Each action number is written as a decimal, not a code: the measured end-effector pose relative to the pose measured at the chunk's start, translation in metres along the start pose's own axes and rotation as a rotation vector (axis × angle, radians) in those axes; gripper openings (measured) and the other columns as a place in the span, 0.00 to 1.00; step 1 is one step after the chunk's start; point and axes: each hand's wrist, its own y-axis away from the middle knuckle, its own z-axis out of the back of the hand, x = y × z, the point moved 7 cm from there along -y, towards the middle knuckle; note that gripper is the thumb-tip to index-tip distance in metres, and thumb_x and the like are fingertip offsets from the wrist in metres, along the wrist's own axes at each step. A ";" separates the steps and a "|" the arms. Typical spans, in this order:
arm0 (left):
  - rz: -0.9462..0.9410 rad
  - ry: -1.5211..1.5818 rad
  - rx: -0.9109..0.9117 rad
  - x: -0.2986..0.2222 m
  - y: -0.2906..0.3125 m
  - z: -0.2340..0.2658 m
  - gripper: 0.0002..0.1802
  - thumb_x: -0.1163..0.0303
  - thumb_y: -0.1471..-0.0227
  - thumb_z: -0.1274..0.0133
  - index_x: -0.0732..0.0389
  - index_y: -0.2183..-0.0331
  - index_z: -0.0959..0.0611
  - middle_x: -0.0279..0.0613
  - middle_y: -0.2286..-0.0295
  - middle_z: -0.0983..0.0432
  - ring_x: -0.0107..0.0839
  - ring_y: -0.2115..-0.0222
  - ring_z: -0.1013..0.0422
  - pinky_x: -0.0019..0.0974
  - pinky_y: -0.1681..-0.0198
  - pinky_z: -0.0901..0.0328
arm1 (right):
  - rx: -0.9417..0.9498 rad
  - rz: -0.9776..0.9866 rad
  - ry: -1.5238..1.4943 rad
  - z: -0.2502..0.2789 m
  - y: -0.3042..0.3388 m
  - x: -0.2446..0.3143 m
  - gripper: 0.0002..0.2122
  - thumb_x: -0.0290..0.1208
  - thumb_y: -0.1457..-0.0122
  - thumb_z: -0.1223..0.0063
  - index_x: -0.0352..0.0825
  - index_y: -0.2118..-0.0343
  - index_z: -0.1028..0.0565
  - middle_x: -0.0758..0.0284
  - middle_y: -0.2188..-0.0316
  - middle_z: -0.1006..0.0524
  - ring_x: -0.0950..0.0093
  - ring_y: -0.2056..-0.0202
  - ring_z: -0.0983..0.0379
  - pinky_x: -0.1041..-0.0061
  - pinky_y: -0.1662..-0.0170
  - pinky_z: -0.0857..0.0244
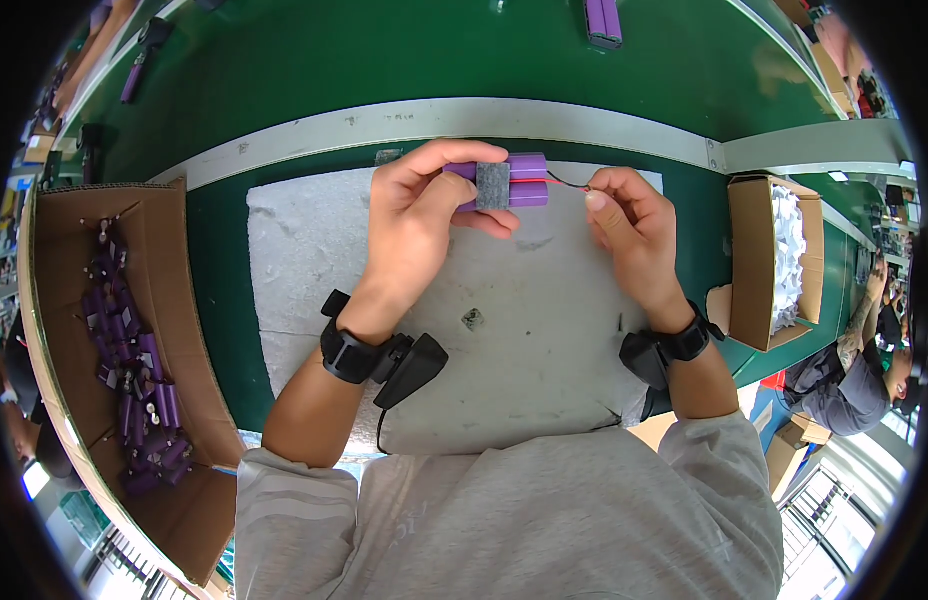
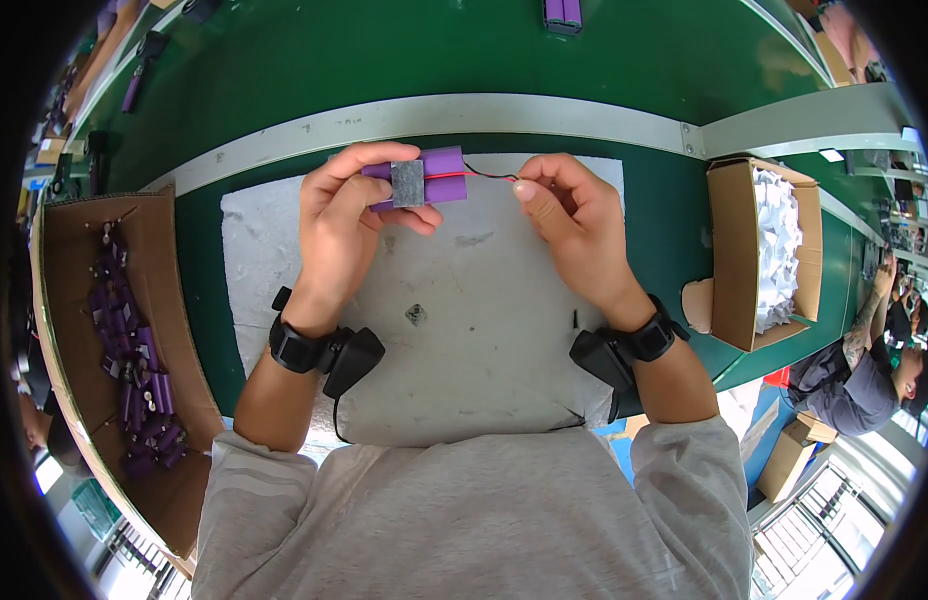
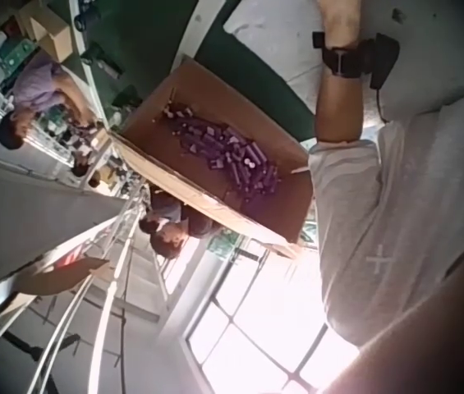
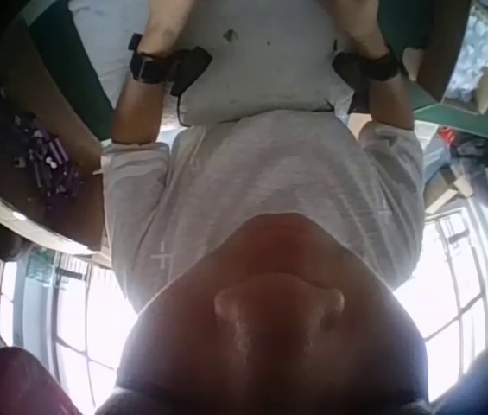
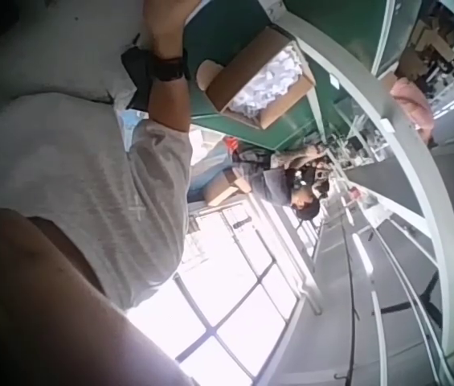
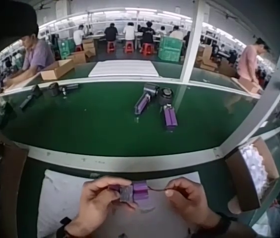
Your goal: The person picks up a battery pack, takes a small white sticker from a box, and wraps it around the wires of the battery pack.
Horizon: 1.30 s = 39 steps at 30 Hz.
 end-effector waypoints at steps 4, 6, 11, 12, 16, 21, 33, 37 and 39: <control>-0.005 -0.070 -0.006 -0.001 0.000 0.000 0.20 0.81 0.59 0.68 0.72 0.64 0.26 0.53 0.74 0.27 0.40 0.78 0.27 0.37 0.74 0.29 | -0.031 -0.009 -0.028 0.003 0.000 -0.002 0.04 0.27 0.44 0.54 0.32 0.69 0.32 0.75 0.83 0.35 0.88 0.84 0.46 0.88 0.82 0.52; -0.010 -0.073 -0.011 -0.001 0.000 0.000 0.20 0.81 0.59 0.68 0.72 0.64 0.26 0.53 0.74 0.27 0.40 0.78 0.27 0.37 0.74 0.29 | -0.038 -0.011 -0.029 0.003 0.000 -0.001 0.04 0.27 0.44 0.54 0.32 0.69 0.32 0.74 0.83 0.35 0.88 0.84 0.46 0.88 0.82 0.52; -0.018 -0.074 -0.022 0.000 0.001 -0.001 0.20 0.81 0.59 0.68 0.72 0.64 0.26 0.53 0.74 0.27 0.40 0.78 0.27 0.37 0.74 0.29 | -0.060 -0.022 -0.052 0.004 -0.001 -0.001 0.04 0.26 0.44 0.55 0.32 0.69 0.32 0.74 0.84 0.36 0.88 0.85 0.46 0.88 0.82 0.52; -0.018 -0.073 -0.023 0.001 0.001 -0.001 0.20 0.81 0.59 0.68 0.72 0.64 0.26 0.53 0.74 0.27 0.40 0.77 0.27 0.37 0.74 0.29 | -0.063 -0.024 -0.062 0.004 -0.001 -0.002 0.04 0.26 0.44 0.55 0.32 0.68 0.32 0.74 0.84 0.36 0.88 0.85 0.46 0.88 0.83 0.52; -0.033 -0.077 -0.013 0.001 0.001 -0.002 0.20 0.82 0.58 0.69 0.71 0.64 0.26 0.52 0.73 0.27 0.40 0.77 0.27 0.37 0.74 0.29 | -0.068 -0.028 -0.092 0.004 -0.002 -0.002 0.04 0.25 0.44 0.55 0.32 0.68 0.32 0.74 0.84 0.36 0.88 0.86 0.47 0.88 0.83 0.53; -0.036 -0.013 0.034 0.004 0.001 -0.004 0.18 0.85 0.58 0.67 0.69 0.66 0.24 0.48 0.72 0.27 0.35 0.77 0.27 0.32 0.74 0.28 | -0.057 -0.029 -0.059 0.001 -0.001 0.002 0.04 0.25 0.45 0.54 0.31 0.67 0.31 0.74 0.84 0.35 0.88 0.86 0.47 0.88 0.83 0.53; -0.031 -0.067 0.069 0.004 0.004 -0.010 0.17 0.85 0.56 0.66 0.69 0.66 0.24 0.46 0.71 0.28 0.33 0.76 0.27 0.31 0.74 0.29 | -0.015 0.077 -0.023 -0.001 0.000 0.005 0.04 0.22 0.48 0.51 0.31 0.68 0.29 0.74 0.81 0.32 0.90 0.84 0.44 0.89 0.83 0.53; -0.030 -0.073 0.070 0.004 0.003 -0.010 0.17 0.85 0.56 0.65 0.69 0.66 0.24 0.46 0.71 0.28 0.33 0.76 0.27 0.31 0.74 0.29 | -0.018 0.097 -0.022 -0.001 -0.001 0.007 0.05 0.21 0.48 0.50 0.31 0.68 0.28 0.74 0.79 0.31 0.90 0.84 0.44 0.89 0.83 0.53; -0.030 -0.072 0.070 0.004 0.004 -0.010 0.17 0.85 0.56 0.66 0.69 0.66 0.24 0.46 0.71 0.28 0.32 0.76 0.27 0.31 0.74 0.29 | -0.020 0.093 -0.012 -0.001 0.000 0.006 0.04 0.22 0.48 0.50 0.31 0.68 0.28 0.74 0.79 0.30 0.90 0.84 0.44 0.89 0.83 0.53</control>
